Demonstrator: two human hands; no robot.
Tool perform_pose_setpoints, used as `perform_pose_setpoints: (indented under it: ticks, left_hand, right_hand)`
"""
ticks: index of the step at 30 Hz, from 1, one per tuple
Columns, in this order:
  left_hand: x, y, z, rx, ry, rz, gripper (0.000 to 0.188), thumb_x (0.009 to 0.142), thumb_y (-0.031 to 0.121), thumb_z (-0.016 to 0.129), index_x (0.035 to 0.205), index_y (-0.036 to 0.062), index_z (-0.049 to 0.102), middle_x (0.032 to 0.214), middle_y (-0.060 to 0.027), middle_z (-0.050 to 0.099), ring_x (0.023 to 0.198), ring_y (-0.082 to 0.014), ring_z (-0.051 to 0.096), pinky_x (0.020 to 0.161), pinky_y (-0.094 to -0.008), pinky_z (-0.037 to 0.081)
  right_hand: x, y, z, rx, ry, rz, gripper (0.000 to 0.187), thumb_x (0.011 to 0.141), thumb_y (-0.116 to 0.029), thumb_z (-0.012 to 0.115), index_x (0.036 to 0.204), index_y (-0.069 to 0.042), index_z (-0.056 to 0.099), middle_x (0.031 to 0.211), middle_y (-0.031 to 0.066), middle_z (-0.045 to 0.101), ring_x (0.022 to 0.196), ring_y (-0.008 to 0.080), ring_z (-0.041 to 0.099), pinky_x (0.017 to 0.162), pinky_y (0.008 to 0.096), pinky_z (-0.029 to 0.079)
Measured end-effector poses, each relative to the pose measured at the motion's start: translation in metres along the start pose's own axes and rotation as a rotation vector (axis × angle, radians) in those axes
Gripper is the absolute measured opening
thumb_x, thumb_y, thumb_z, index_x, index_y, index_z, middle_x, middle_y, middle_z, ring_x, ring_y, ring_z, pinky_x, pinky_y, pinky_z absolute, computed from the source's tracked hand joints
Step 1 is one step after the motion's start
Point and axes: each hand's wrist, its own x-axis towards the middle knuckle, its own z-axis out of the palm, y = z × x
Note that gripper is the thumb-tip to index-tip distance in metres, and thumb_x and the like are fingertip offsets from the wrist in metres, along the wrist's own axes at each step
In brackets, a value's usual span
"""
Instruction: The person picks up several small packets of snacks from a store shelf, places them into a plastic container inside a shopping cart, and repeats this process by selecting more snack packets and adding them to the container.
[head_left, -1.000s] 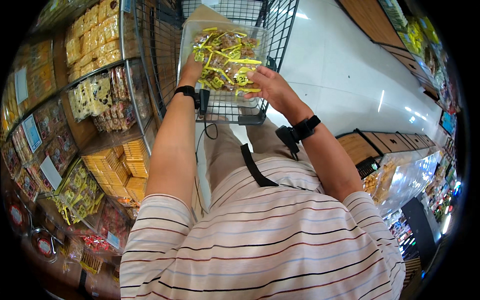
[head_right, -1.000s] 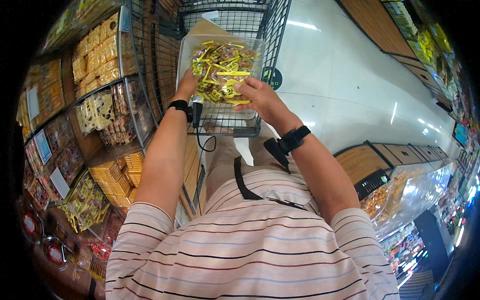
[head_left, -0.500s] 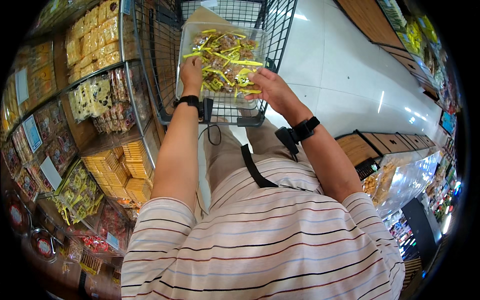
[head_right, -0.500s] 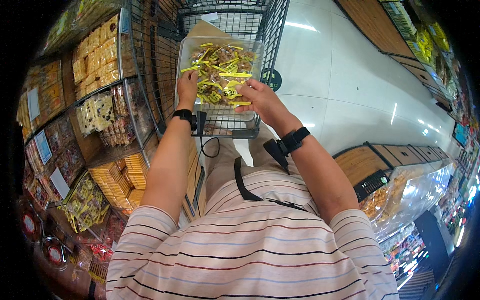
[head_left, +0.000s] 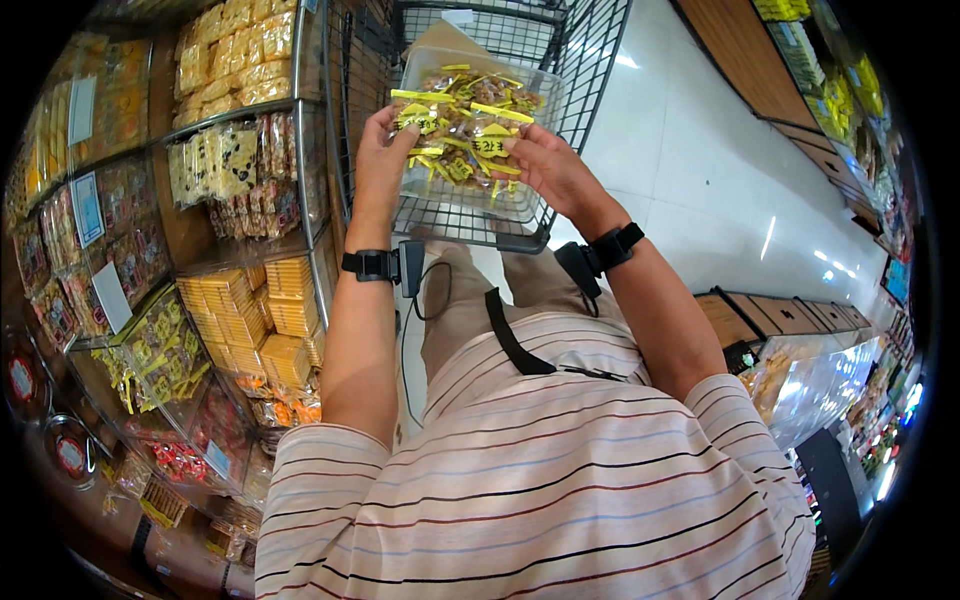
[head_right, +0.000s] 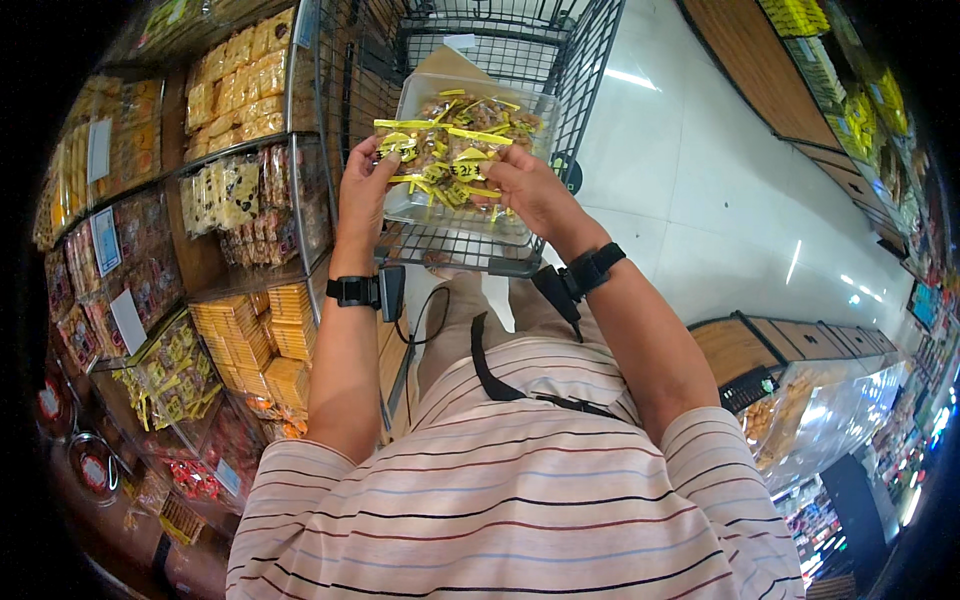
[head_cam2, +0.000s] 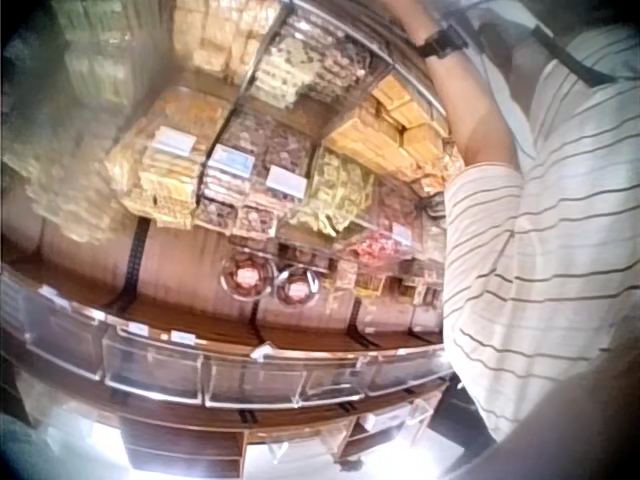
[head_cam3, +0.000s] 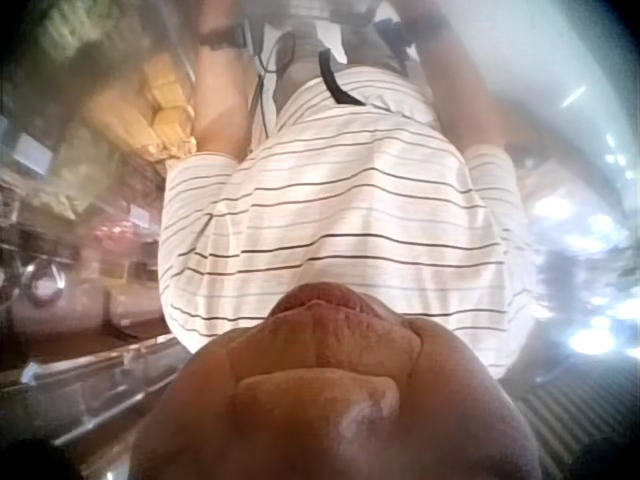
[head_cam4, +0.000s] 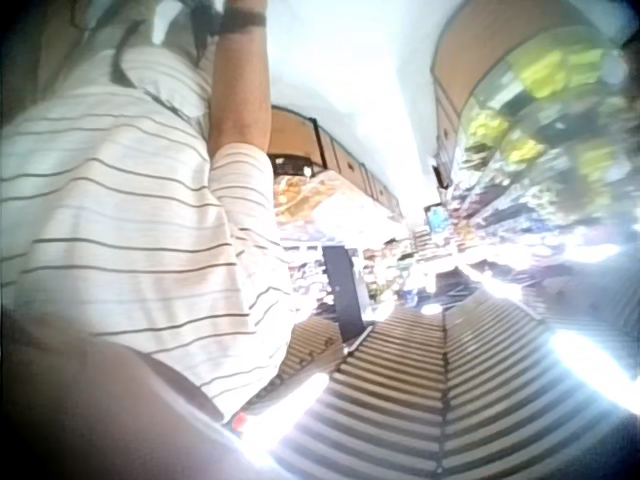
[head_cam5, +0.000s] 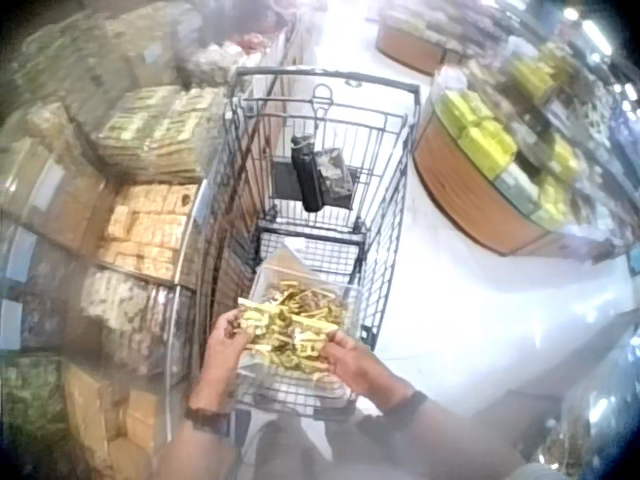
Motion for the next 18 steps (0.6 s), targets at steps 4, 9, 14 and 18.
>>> perform_pose_setpoints:
  ticks: [4, 9, 14, 18]
  left_hand:
    - [-0.014, 0.012, -0.001, -0.146, 0.002, -0.066, 0.043, 0.095, 0.015, 0.064, 0.135, 0.0023, 0.050, 0.123, -0.0076, 0.059, 0.105, -0.0143, 0.059, 0.086, -0.0288, 0.049]
    - [-0.026, 0.022, -0.001, -0.272, -0.056, -0.085, 0.037, 0.098, 0.015, 0.060, 0.133, 0.0066, 0.051, 0.123, -0.0051, 0.059, 0.109, -0.0155, 0.060, 0.088, -0.0327, 0.051]
    - [-0.028, 0.024, -0.008, -0.174, -0.133, -0.100, 0.038, 0.097, 0.015, 0.063, 0.132, 0.0068, 0.052, 0.121, -0.0040, 0.060, 0.107, -0.0144, 0.059, 0.087, -0.0323, 0.051]
    - [-0.031, 0.046, -0.005, -0.109, -0.272, -0.110, 0.038, 0.095, 0.017, 0.065, 0.130, 0.0053, 0.054, 0.108, -0.0023, 0.059, 0.099, -0.0122, 0.059, 0.085, -0.0292, 0.050]
  right_hand:
    - [-0.001, -0.001, 0.008, -0.001, -0.023, -0.024, 0.032, 0.098, -0.015, 0.057, 0.127, -0.001, 0.051, 0.113, 0.0052, 0.058, 0.103, 0.0151, 0.058, 0.094, 0.0376, 0.054]
    - [-0.001, 0.001, 0.008, 0.072, -0.057, -0.023, 0.031, 0.098, -0.014, 0.057, 0.126, -0.003, 0.051, 0.115, 0.0048, 0.058, 0.106, 0.0160, 0.059, 0.094, 0.0378, 0.054]
    - [0.002, 0.002, 0.004, 0.096, -0.061, -0.006, 0.028, 0.099, -0.017, 0.054, 0.125, -0.005, 0.052, 0.117, 0.0058, 0.059, 0.109, 0.0182, 0.061, 0.089, 0.0379, 0.056]
    - [-0.002, -0.005, 0.007, 0.073, -0.061, 0.020, 0.027, 0.100, -0.021, 0.051, 0.123, -0.007, 0.052, 0.119, 0.0068, 0.060, 0.111, 0.0186, 0.060, 0.088, 0.0381, 0.057]
